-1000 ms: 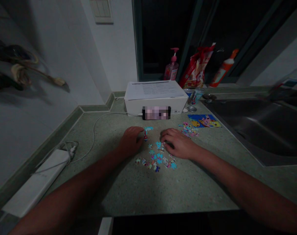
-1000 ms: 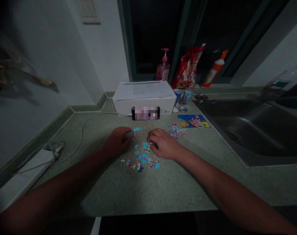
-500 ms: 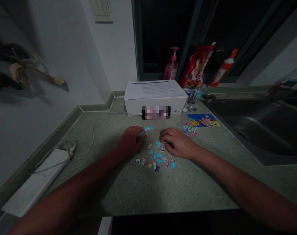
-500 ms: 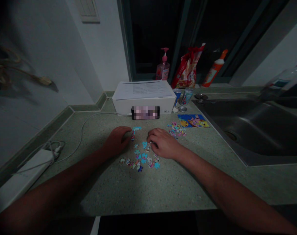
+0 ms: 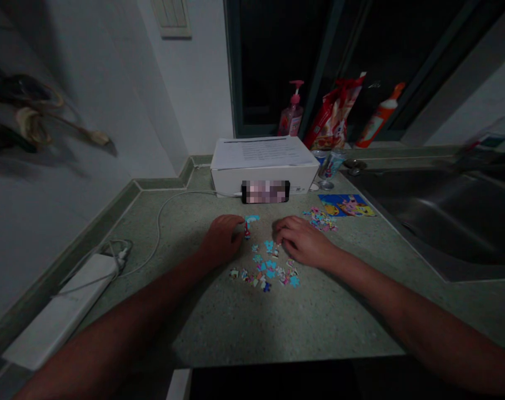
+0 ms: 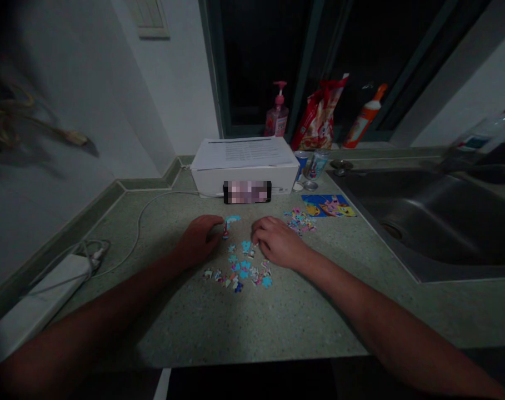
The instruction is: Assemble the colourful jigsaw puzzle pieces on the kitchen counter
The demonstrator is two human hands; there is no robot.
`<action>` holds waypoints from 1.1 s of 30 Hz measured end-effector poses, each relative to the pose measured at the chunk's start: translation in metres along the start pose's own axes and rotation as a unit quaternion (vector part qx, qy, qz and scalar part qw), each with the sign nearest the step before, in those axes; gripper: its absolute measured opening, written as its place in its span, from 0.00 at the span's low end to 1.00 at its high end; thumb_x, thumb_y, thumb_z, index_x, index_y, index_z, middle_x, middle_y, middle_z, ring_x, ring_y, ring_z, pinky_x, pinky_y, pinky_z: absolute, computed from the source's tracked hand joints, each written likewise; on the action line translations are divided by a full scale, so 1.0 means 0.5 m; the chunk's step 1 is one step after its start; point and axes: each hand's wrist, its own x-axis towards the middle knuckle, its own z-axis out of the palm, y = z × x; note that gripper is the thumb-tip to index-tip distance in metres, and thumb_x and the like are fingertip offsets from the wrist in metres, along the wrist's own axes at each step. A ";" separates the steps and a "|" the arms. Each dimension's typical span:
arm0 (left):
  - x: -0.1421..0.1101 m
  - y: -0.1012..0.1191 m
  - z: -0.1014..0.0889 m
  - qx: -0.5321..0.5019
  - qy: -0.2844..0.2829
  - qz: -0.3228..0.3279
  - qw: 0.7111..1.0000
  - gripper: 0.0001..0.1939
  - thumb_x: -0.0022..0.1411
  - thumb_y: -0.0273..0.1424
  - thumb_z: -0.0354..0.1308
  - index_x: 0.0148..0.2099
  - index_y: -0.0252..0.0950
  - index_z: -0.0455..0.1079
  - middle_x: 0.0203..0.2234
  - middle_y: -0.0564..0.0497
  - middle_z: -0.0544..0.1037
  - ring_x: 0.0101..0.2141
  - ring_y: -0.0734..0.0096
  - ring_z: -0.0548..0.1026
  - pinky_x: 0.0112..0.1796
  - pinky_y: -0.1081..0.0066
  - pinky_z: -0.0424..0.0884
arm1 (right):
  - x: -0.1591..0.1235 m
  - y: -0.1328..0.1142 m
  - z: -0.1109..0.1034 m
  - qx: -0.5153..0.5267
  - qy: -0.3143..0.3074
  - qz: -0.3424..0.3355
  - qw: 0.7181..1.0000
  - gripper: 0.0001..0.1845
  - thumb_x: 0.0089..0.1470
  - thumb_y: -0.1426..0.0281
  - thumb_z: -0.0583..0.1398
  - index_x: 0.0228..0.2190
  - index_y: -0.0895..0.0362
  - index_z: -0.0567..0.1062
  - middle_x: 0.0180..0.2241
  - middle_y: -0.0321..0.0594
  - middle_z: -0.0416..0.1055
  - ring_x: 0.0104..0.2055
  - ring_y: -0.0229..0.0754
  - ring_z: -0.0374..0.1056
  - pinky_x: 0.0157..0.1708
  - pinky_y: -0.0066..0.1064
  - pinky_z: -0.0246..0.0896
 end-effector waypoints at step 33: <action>-0.001 -0.003 0.002 -0.010 0.004 -0.001 1.000 0.20 0.64 0.28 0.58 0.58 0.38 0.76 0.54 0.40 0.84 0.56 0.48 0.80 0.63 0.44 0.74 | 0.006 -0.039 0.011 0.029 -0.013 -0.022 0.999 0.04 0.64 0.70 0.68 0.41 0.52 0.79 0.50 0.48 0.77 0.57 0.54 0.73 0.57 0.52 0.69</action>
